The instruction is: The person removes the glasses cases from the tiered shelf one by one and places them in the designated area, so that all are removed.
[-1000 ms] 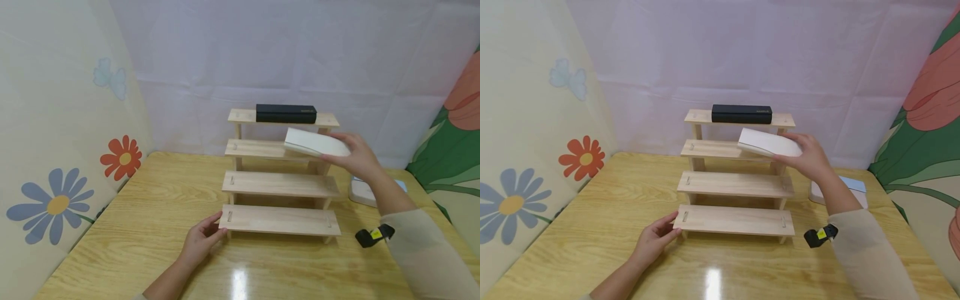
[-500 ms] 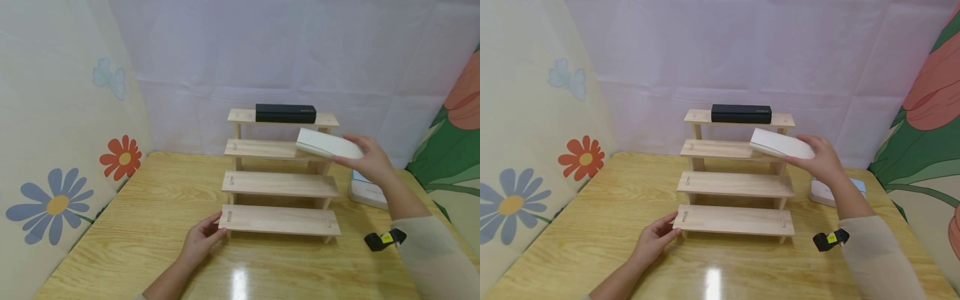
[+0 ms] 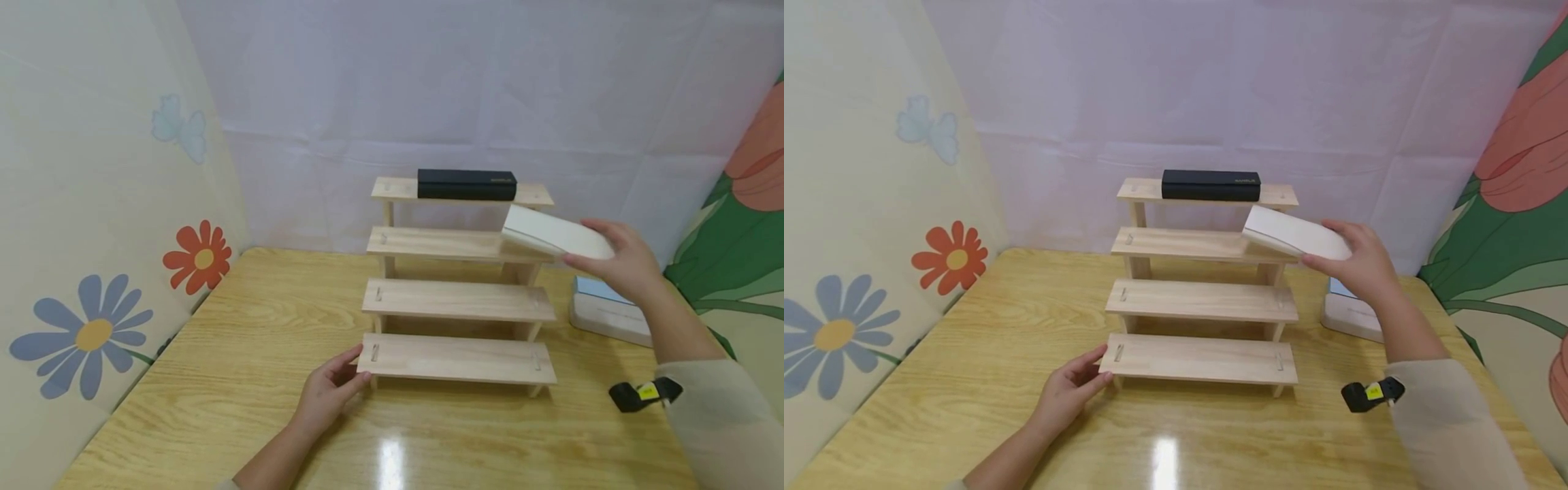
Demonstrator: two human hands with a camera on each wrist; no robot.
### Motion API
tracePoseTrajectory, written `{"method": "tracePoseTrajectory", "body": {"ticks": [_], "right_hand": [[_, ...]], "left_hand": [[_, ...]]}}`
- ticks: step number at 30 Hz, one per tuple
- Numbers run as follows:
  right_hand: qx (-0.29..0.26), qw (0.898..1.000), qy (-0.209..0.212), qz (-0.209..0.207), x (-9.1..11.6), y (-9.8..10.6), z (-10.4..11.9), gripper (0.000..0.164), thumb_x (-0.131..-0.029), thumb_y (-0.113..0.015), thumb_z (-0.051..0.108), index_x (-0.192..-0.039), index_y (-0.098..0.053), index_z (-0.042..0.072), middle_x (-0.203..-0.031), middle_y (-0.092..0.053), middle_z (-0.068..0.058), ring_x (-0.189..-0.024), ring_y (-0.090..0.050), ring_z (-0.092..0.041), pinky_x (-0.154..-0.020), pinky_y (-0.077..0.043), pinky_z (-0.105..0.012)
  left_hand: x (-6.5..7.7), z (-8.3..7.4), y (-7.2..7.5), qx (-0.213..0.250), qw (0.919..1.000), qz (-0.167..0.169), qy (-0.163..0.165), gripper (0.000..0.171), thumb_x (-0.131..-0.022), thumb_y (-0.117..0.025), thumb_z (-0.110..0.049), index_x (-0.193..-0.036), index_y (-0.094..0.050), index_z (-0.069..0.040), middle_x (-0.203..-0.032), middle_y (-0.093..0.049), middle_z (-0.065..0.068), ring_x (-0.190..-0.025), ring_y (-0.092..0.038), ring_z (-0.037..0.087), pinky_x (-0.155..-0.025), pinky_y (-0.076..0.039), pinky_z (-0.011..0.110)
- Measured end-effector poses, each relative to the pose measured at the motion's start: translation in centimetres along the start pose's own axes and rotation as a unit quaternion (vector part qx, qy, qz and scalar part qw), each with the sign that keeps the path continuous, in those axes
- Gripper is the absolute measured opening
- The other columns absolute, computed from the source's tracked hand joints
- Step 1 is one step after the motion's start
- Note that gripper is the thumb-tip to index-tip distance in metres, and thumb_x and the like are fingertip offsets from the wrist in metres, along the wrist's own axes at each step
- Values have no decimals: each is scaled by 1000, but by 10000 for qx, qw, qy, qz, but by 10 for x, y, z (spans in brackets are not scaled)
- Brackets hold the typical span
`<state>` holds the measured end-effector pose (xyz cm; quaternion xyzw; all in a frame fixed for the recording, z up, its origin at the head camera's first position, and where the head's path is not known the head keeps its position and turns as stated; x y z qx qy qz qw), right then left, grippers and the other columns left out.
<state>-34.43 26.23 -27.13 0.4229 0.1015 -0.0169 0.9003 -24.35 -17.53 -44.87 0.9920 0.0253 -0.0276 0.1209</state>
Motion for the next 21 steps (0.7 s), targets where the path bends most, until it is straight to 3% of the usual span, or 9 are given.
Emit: {"method": "tracePoseTrajectory", "body": {"ticks": [8,21], "right_hand": [[-145,9998,-121,-20,6,10,-7,84,-89,-68,48,-153,-31,10,-154,-24,-30,-131,-30,-51,-92,-35,-65],[64,9993,-304,-216,13,25,-23,84,-89,-68,48,-153,-31,10,-154,-24,-32,-131,-28,-53,-91,-32,-66]], "left_hand": [[0,-1,0,-11,10000,-1,16,48,-84,-75,-6,-130,-61,-3,-104,-72,18,-86,-65,8,-72,-54,19],[0,0,1,-55,10000,-3,44,48,-84,-75,-6,-130,-61,-4,-107,-72,18,-87,-66,9,-72,-54,19]]}}
Point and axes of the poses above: each hand's wrist, its own x-axis away from the middle knuckle, its own y-axis out of the back of the hand, z = x × y, the point moved 9 cm from there along -x, towards the middle knuckle
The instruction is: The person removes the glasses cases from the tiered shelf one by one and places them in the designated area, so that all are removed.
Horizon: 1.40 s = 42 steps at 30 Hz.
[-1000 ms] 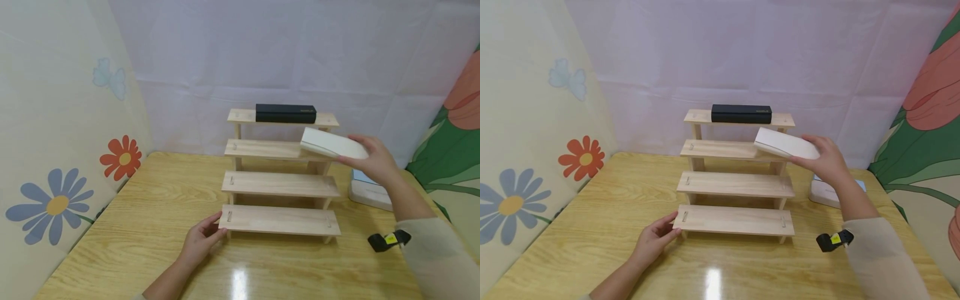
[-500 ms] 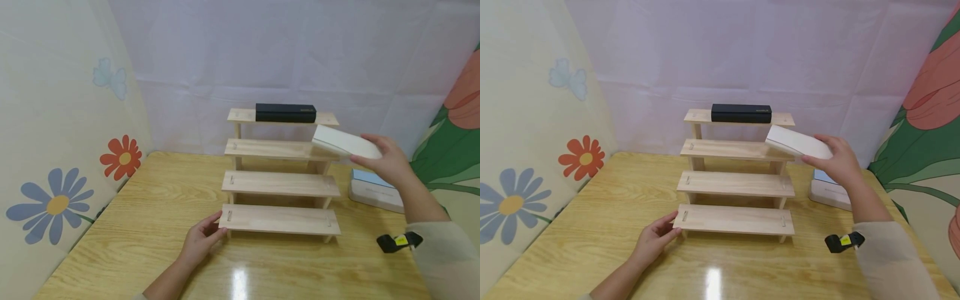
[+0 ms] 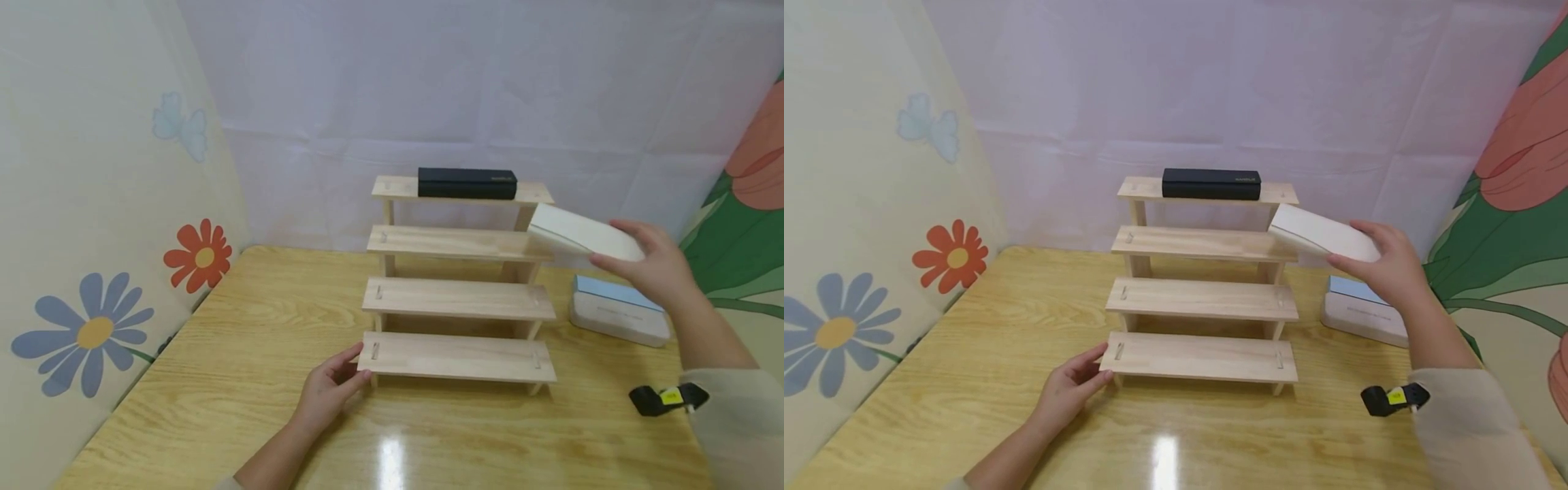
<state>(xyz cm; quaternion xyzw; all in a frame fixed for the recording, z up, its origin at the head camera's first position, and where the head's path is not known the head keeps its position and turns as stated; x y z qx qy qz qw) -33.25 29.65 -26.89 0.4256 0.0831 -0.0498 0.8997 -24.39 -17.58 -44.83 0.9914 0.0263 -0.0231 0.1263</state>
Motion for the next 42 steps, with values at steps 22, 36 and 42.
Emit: {"method": "tracePoseTrajectory", "body": {"ticks": [22,36,42], "right_hand": [[225,9989,-288,-281,18,18,-39,83,-91,-64,47,-153,-29,6,-150,-24,-37,-128,-28,-55,-88,-31,-67],[429,9972,-399,-456,30,19,-62,82,-92,-64,43,-151,-29,-1,-147,-25,-41,-124,-30,-57,-86,-33,-69],[442,9969,-480,-440,37,17,-73,83,-92,-64,43,-152,-28,-2,-149,-23,-42,-125,-29,-59,-88,-32,-70]], "left_hand": [[2,-3,-1,93,9998,15,-171,48,-84,-75,-5,-130,-61,-2,-103,-72,19,-84,-65,5,-72,-54,19],[2,-2,-1,59,9999,79,-133,49,-85,-75,-7,-131,-60,-2,-106,-72,19,-86,-65,6,-73,-54,19],[2,-1,-1,44,9998,126,-113,49,-85,-75,-9,-131,-60,-2,-106,-72,18,-86,-65,6,-73,-54,19]]}}
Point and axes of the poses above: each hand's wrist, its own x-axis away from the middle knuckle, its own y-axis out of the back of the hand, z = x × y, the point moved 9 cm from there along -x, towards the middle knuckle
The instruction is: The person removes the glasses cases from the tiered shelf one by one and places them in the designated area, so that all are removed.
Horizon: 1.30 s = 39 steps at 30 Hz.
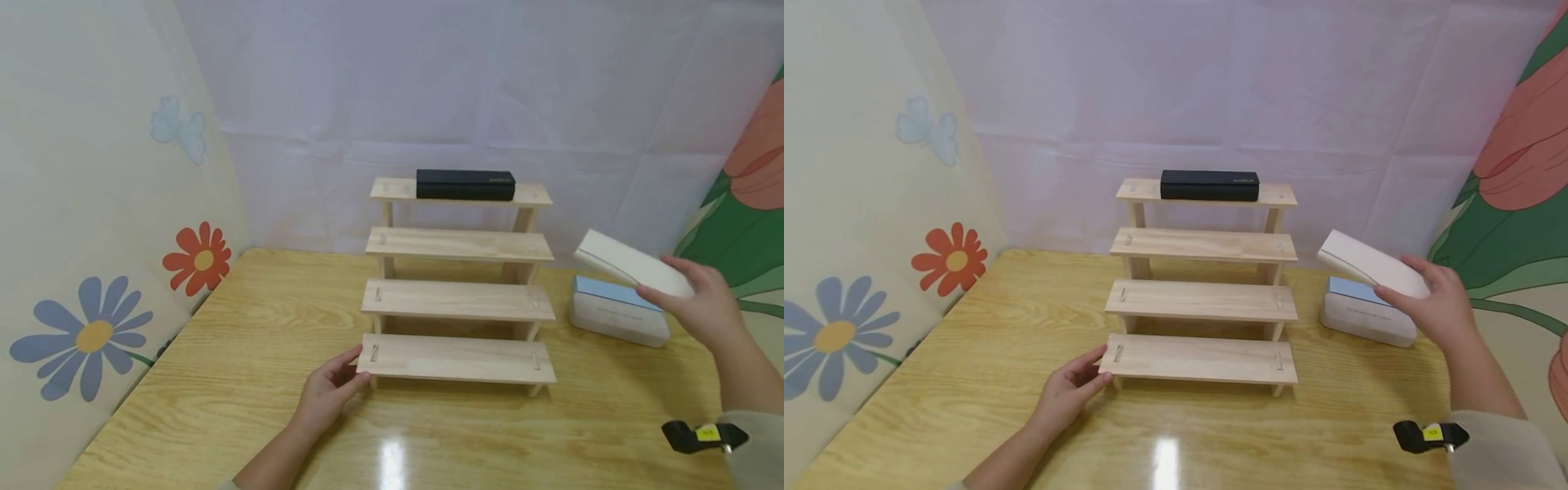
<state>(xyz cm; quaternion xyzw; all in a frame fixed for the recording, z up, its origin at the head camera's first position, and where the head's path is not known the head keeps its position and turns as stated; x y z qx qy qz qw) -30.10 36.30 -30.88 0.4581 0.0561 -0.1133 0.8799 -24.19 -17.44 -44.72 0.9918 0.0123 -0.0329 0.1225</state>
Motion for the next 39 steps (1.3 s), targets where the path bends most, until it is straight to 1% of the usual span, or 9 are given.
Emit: {"method": "tracePoseTrajectory", "body": {"ticks": [6,12,17,21,25,30,33,36,39], "right_hand": [[14,9999,-118,54,7,-6,-13,83,-92,-64,44,-151,-28,-2,-144,-25,-43,-122,-29,-59,-83,-34,-68],[-66,10000,-68,21,10,-13,-21,81,-91,-66,43,-149,-33,-4,-141,-30,-42,-119,-33,-54,-81,-35,-64],[-58,10000,-25,-11,14,-19,-27,80,-91,-67,42,-147,-35,-6,-140,-33,-42,-116,-36,-52,-80,-36,-62],[-43,9999,-123,-12,18,-24,-35,81,-91,-67,41,-147,-34,-8,-138,-32,-43,-117,-34,-55,-83,-34,-65],[-126,9999,-50,-49,22,-28,-39,79,-91,-67,38,-143,-37,-11,-136,-34,-44,-118,-34,-56,-87,-32,-66],[-274,9995,-107,61,26,-36,-45,79,-91,-67,38,-145,-35,-9,-138,-32,-45,-122,-30,-58,-92,-28,-67],[-412,9989,-161,169,29,-39,-49,78,-92,-66,38,-147,-34,-7,-142,-29,-44,-126,-26,-60,-96,-26,-70],[-403,9987,-171,256,31,-43,-52,80,-92,-66,39,-148,-33,-7,-145,-27,-43,-128,-25,-62,-97,-25,-72],[-325,9992,-96,229,34,-46,-53,78,-91,-67,39,-145,-36,-8,-143,-30,-43,-127,-27,-61,-95,-27,-70]], "left_hand": [[0,0,1,-5,10000,-36,-20,49,-85,-75,-8,-131,-61,-2,-107,-72,18,-87,-66,6,-74,-54,18],[0,1,1,-23,10000,-76,28,49,-84,-75,-7,-130,-61,-2,-107,-72,19,-87,-66,6,-74,-54,18],[0,0,1,6,10000,-75,-20,49,-84,-75,-7,-130,-60,0,-107,-72,19,-87,-66,6,-74,-55,19],[-1,0,0,28,10000,-71,-26,49,-84,-75,-6,-130,-60,0,-108,-71,20,-87,-66,6,-75,-55,19],[-1,2,1,-1,10000,-71,39,49,-84,-76,-8,-131,-61,-2,-110,-71,18,-88,-65,6,-75,-54,18],[-1,1,1,-75,9999,-101,31,49,-84,-76,-9,-131,-61,-3,-108,-72,17,-88,-65,6,-75,-54,18],[-1,1,1,-75,9999,-99,5,49,-84,-76,-8,-131,-61,-3,-107,-72,17,-86,-65,6,-74,-54,19],[-1,-1,1,-29,10000,-76,-44,49,-84,-76,-7,-130,-61,-3,-107,-72,17,-86,-65,5,-74,-54,19],[0,-3,1,-2,9999,-58,-96,49,-85,-75,-8,-130,-61,-2,-108,-71,19,-86,-65,5,-74,-54,18]]}}
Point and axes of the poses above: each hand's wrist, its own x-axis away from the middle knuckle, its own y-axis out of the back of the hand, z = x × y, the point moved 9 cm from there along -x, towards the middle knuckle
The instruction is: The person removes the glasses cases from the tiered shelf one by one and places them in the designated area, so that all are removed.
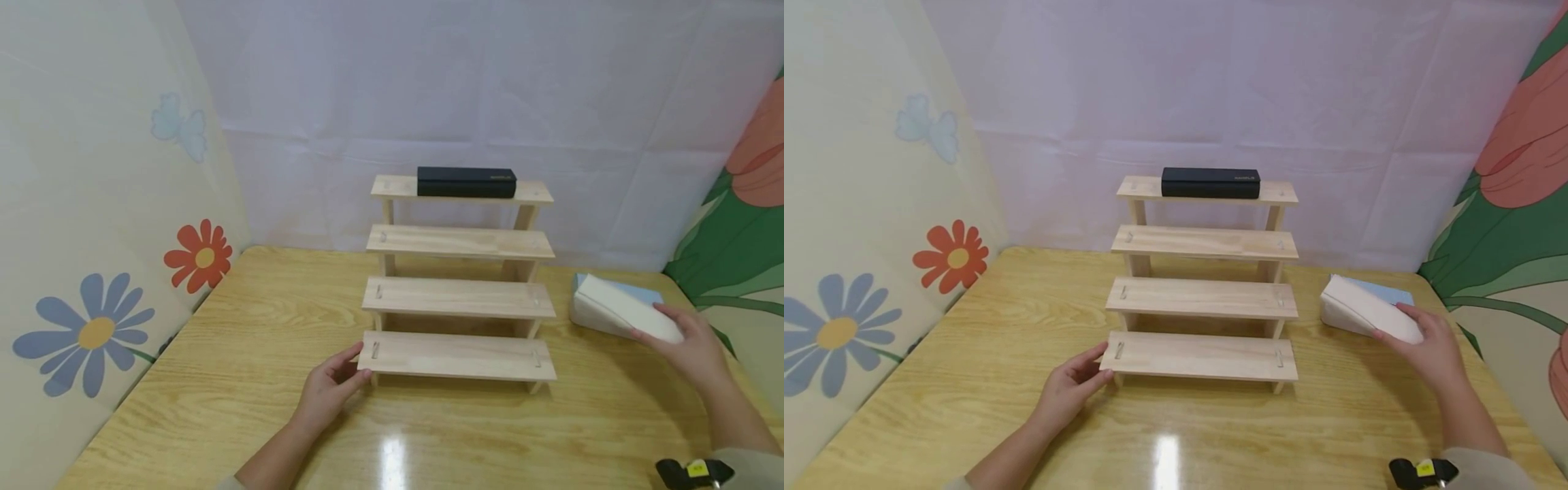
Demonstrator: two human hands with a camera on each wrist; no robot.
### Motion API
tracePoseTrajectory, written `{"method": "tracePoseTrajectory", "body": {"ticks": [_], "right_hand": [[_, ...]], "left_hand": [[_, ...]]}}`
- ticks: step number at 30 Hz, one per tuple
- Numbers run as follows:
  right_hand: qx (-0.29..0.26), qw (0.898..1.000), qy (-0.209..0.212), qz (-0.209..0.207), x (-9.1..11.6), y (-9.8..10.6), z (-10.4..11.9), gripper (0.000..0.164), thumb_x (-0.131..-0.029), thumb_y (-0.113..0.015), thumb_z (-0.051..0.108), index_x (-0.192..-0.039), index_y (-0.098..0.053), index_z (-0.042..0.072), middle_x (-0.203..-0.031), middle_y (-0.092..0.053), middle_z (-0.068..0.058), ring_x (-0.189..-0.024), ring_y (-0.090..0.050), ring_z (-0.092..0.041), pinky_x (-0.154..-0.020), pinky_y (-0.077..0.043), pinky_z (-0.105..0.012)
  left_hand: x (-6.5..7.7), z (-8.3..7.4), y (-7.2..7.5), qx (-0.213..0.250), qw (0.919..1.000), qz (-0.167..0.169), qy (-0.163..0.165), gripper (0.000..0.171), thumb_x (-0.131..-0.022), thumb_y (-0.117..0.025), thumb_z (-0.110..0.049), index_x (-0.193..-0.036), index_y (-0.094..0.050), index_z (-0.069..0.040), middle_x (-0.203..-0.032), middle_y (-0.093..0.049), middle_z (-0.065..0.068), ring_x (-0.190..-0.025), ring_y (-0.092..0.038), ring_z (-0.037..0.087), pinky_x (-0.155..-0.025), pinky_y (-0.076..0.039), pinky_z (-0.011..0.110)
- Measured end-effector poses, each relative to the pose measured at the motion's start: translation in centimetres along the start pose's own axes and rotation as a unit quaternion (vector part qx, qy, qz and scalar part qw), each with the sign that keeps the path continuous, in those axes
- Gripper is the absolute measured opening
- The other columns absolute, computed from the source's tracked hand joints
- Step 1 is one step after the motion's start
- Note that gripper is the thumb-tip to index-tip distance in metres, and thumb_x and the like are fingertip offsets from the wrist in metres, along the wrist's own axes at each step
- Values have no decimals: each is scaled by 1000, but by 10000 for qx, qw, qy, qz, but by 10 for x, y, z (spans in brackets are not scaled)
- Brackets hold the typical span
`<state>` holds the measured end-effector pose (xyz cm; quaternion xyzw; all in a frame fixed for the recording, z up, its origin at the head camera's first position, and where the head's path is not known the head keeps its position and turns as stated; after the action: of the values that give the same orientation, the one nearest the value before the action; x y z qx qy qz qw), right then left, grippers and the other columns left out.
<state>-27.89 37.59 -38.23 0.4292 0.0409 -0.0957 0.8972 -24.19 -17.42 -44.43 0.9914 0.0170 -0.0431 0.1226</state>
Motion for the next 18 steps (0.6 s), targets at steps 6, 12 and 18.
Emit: {"method": "tracePoseTrajectory", "body": {"ticks": [6,12,18], "right_hand": [[21,9999,98,19,6,-5,-6,78,-91,-68,37,-144,-37,-11,-140,-31,-45,-125,-28,-61,-94,-27,-71],[44,9998,-29,170,10,-11,-14,80,-92,-66,38,-147,-32,-8,-142,-28,-45,-127,-25,-63,-96,-25,-74],[99,9991,-253,340,16,-16,-21,82,-92,-65,41,-148,-31,-7,-144,-25,-44,-127,-24,-61,-95,-26,-72]], "left_hand": [[0,-1,0,-49,10000,-18,-37,48,-85,-75,-8,-130,-61,-1,-109,-71,19,-86,-64,4,-74,-54,18],[-1,1,0,-3,10000,-28,91,48,-85,-75,-6,-130,-61,-3,-110,-71,18,-87,-65,5,-74,-54,18],[0,-1,0,55,10000,-27,-2,48,-85,-75,-6,-130,-60,0,-112,-70,20,-88,-65,7,-74,-54,19]]}}
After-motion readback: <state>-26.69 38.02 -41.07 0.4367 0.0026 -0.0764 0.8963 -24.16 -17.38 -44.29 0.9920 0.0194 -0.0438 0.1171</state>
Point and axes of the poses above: each hand's wrist, its own x-axis away from the middle knuckle, its own y-axis out of the back of the hand, z = x × y, the point moved 9 cm from there along -x, towards the middle knuckle
